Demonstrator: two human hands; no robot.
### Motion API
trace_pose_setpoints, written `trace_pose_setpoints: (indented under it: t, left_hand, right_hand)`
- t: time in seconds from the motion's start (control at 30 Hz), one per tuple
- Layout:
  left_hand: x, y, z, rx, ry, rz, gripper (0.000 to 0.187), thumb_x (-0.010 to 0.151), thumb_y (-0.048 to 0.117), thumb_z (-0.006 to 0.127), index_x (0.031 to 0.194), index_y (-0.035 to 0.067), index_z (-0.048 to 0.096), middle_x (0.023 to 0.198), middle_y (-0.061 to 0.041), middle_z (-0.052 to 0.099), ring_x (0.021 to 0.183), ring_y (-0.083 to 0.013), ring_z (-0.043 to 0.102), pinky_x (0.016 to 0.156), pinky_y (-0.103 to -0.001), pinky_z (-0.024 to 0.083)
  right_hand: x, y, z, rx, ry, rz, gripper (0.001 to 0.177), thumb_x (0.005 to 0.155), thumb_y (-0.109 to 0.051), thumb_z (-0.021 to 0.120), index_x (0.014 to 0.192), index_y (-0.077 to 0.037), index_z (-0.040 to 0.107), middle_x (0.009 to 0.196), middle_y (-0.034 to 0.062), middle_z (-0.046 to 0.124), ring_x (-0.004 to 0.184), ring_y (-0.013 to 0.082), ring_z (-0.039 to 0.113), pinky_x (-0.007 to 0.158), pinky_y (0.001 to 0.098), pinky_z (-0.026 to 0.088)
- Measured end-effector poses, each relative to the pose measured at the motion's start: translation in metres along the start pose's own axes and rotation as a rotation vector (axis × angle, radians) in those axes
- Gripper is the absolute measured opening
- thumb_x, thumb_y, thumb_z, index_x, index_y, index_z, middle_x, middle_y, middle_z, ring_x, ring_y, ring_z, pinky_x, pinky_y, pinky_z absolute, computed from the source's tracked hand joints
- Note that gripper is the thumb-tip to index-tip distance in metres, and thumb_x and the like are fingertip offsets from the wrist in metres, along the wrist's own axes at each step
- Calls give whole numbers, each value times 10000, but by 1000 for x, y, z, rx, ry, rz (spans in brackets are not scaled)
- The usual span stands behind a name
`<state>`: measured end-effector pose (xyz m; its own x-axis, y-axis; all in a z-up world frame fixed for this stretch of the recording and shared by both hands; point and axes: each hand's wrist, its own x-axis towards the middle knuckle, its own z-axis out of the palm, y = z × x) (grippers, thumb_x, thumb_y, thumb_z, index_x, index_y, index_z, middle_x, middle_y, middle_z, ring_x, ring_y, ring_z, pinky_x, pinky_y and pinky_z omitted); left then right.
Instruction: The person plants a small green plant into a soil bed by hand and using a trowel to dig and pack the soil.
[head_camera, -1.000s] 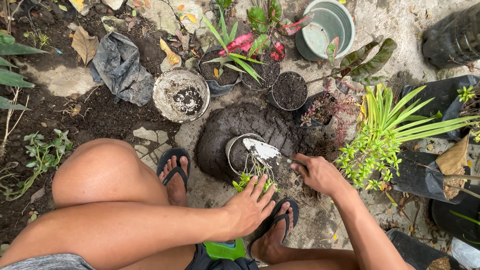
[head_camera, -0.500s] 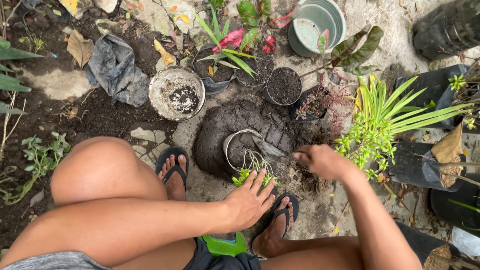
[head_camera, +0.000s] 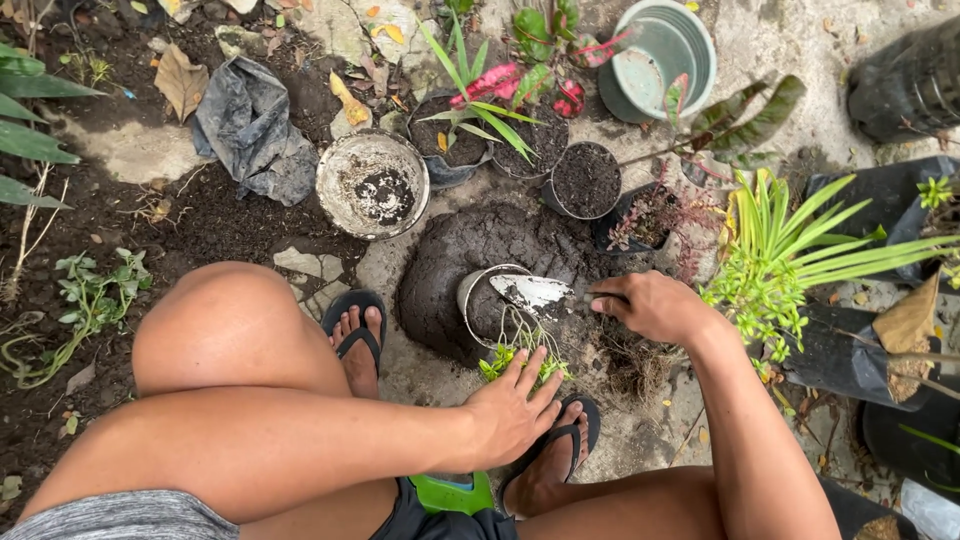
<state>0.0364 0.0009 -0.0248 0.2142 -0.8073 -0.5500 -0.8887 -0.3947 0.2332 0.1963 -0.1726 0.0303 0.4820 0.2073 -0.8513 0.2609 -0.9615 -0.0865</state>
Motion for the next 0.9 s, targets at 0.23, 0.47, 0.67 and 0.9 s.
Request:
trace_pose_setpoints:
  t: [0.23,0.47,0.67,0.9]
  left_hand:
    - [0,-1,2,4,7,15,628,1084,210,225,1645,44,-2,1690,-313,-80,1488,-669,-30,1201,-706,93]
    - [5,0,5,1,39,-7,638,1082,232,217,1646,47,-16,1694,-303,-56,1486,-672,-16,1197,-704,99]
    - [2,-3,2,38,35,-6,648,1081,246,272,1644,47,21,1687,-320,-74,1484,-675,-7,1197,-704,105]
    - [-5,-3,-7,72,-28,-17,659,1090,293,255,1651,64,-3,1691,-312,-80,1488,-669,-23,1201,-709,79]
  right_hand:
    - [12,-16,-9,-96,-26,53,449,1040,-445,486,1465,-316,554,795,4,718,524,106,528,614,299,579]
    - [25,-15,7,-98,-17,85,365,1112,-415,376,1160,-159,632,829,-13,696,587,116,653,615,297,673]
    - [30,4,19,-164,-4,6,383,1116,-381,342,1207,-159,641,938,40,736,691,194,766,671,349,689]
    - [6,1,34,111,-28,79,509,1136,-390,351,825,-62,584,720,105,698,522,225,736,402,336,520]
